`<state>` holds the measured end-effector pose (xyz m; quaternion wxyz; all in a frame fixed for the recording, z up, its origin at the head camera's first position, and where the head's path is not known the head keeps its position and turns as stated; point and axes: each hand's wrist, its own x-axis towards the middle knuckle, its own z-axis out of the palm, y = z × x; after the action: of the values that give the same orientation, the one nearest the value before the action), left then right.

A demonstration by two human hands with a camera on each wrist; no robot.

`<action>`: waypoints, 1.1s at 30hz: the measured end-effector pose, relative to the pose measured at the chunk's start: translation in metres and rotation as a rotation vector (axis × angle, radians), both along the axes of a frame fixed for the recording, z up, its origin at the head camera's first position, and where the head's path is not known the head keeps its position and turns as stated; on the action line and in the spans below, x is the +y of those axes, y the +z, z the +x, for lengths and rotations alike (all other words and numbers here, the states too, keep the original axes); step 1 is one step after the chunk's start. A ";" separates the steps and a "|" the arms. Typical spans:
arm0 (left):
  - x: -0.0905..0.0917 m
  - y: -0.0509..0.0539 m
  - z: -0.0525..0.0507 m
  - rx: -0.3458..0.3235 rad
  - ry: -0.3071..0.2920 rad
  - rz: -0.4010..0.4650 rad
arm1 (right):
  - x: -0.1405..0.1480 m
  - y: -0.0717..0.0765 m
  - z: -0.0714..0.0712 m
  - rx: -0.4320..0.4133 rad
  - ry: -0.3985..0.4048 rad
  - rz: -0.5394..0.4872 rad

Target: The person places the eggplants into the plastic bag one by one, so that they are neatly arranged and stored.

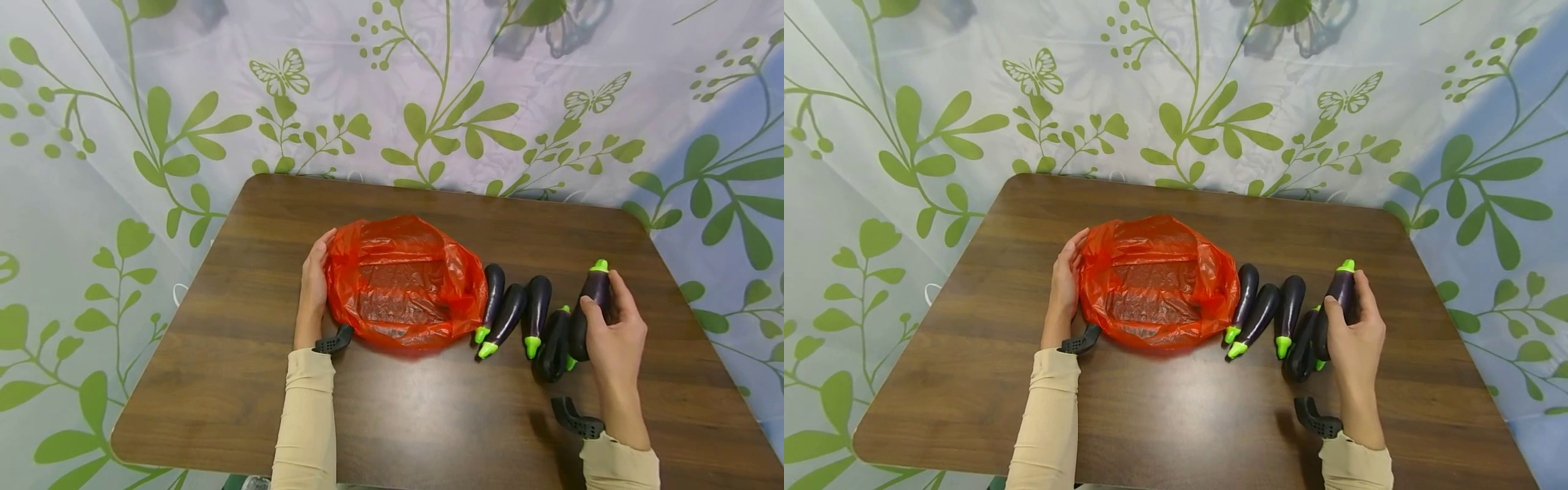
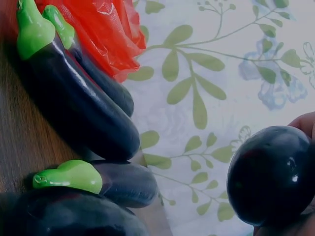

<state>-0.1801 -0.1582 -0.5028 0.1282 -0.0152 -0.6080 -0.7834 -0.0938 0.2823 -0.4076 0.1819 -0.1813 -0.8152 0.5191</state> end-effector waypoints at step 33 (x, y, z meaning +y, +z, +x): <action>-0.001 -0.002 0.001 -0.024 -0.005 -0.046 | -0.017 0.007 -0.008 -0.064 0.091 0.128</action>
<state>-0.1787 -0.1589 -0.5044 0.1186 -0.0102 -0.6273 -0.7697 -0.1019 0.2652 -0.4008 0.1429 -0.1485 -0.8595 0.4677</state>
